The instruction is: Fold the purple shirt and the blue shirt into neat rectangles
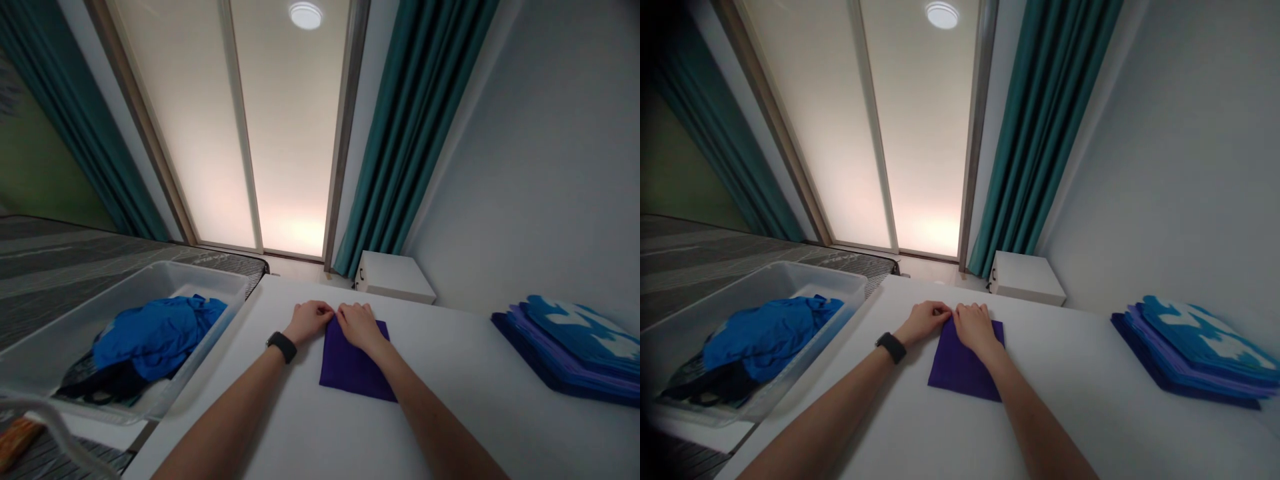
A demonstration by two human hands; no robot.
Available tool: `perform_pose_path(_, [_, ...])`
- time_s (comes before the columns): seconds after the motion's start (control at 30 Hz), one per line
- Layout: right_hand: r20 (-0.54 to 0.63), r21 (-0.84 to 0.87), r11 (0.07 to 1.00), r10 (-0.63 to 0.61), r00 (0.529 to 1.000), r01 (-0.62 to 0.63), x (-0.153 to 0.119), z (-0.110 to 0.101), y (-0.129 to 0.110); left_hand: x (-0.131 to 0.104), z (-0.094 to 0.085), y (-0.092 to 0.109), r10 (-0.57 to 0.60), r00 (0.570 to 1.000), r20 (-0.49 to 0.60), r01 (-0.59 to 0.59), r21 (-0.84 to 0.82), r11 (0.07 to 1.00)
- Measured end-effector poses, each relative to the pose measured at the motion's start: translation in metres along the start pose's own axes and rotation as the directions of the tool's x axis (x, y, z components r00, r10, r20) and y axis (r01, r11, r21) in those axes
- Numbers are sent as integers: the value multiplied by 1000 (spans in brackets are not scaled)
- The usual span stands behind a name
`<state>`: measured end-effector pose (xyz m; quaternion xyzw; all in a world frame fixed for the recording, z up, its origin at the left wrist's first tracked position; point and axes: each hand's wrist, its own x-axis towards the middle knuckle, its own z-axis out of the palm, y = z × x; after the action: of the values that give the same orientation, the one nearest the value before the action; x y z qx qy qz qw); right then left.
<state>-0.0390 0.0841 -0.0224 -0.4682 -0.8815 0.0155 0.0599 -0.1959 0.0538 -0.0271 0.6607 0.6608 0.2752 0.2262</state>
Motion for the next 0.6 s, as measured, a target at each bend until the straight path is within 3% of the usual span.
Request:
perform_pose_path(0.13, [38,12,999,53,998,-53,-1,-8,20,-1,-1,3,-31,1000,7,30,20,999])
perform_pose_path(0.4, [120,85,983,149,981,-160,-22,-13,81,2,-2,4,-51,998,34,49,40,998])
perform_pose_path(0.6, [99,138,983,112,989,-125,-29,-4,94,2,-1,5,-53,998,26,52,56,997])
